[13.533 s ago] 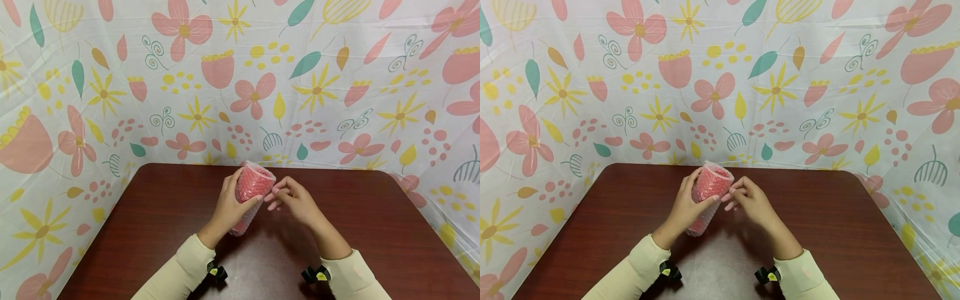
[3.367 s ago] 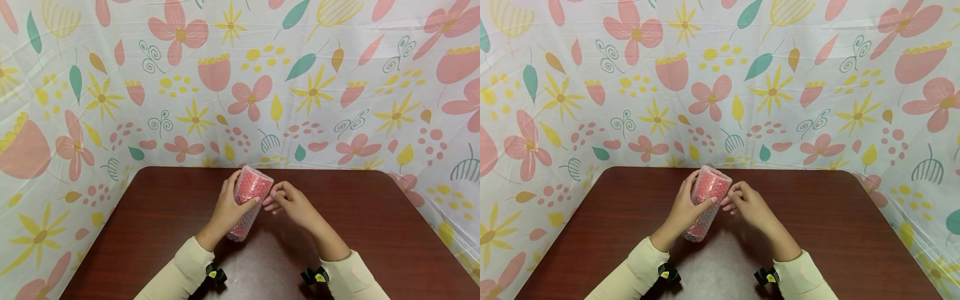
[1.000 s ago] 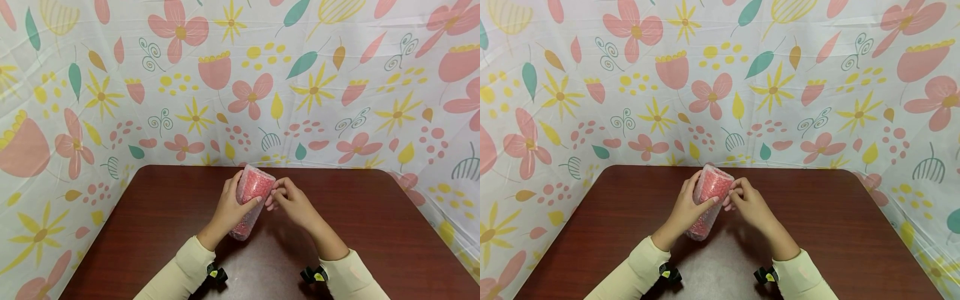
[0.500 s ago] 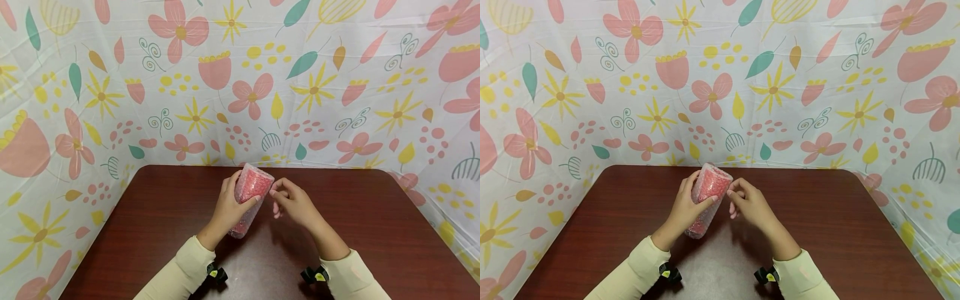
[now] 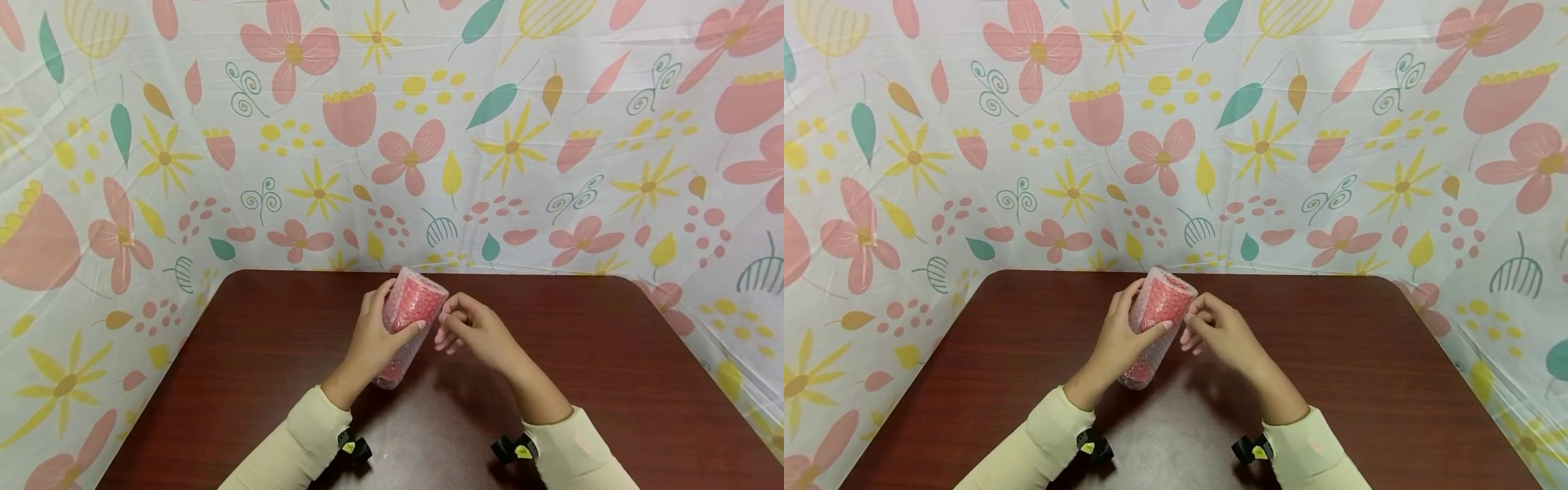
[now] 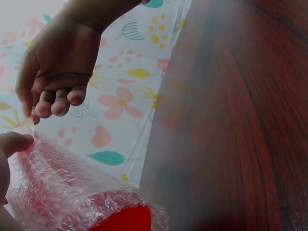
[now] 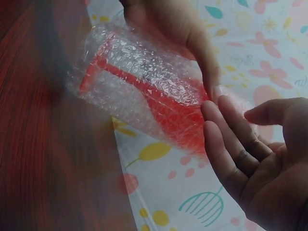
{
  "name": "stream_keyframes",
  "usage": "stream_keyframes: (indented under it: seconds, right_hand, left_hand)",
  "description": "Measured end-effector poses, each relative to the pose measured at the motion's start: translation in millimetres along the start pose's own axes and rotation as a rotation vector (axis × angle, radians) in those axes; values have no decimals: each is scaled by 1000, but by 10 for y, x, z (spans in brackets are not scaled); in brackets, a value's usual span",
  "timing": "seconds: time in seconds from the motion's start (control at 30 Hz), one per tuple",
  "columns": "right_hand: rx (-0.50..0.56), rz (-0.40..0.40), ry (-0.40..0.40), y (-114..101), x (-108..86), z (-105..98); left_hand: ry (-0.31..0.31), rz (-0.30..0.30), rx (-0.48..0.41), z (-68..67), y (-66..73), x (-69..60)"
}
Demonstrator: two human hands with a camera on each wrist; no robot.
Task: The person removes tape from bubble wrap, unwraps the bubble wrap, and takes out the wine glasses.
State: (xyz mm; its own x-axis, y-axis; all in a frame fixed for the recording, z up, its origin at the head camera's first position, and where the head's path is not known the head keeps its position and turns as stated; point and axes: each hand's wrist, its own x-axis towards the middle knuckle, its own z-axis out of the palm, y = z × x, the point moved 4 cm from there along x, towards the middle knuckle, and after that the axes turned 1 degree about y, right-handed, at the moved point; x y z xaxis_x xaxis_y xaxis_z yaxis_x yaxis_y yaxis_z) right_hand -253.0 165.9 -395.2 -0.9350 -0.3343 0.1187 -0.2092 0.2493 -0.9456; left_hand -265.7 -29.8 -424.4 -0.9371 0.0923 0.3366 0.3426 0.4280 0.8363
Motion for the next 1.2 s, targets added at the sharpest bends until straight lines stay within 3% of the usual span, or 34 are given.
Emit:
stream_keyframes:
  seconds: [0.33,0.67,1.2]
  right_hand:
    - [-16,-56,2,-5,8,10]
    - [-6,19,19,31,17,16]
    - [-6,-9,-18,13,1,45]
  left_hand:
    - [-20,-13,4,7,-1,-10]
    - [-17,2,28,5,-4,4]
    - [-6,1,33,11,-16,6]
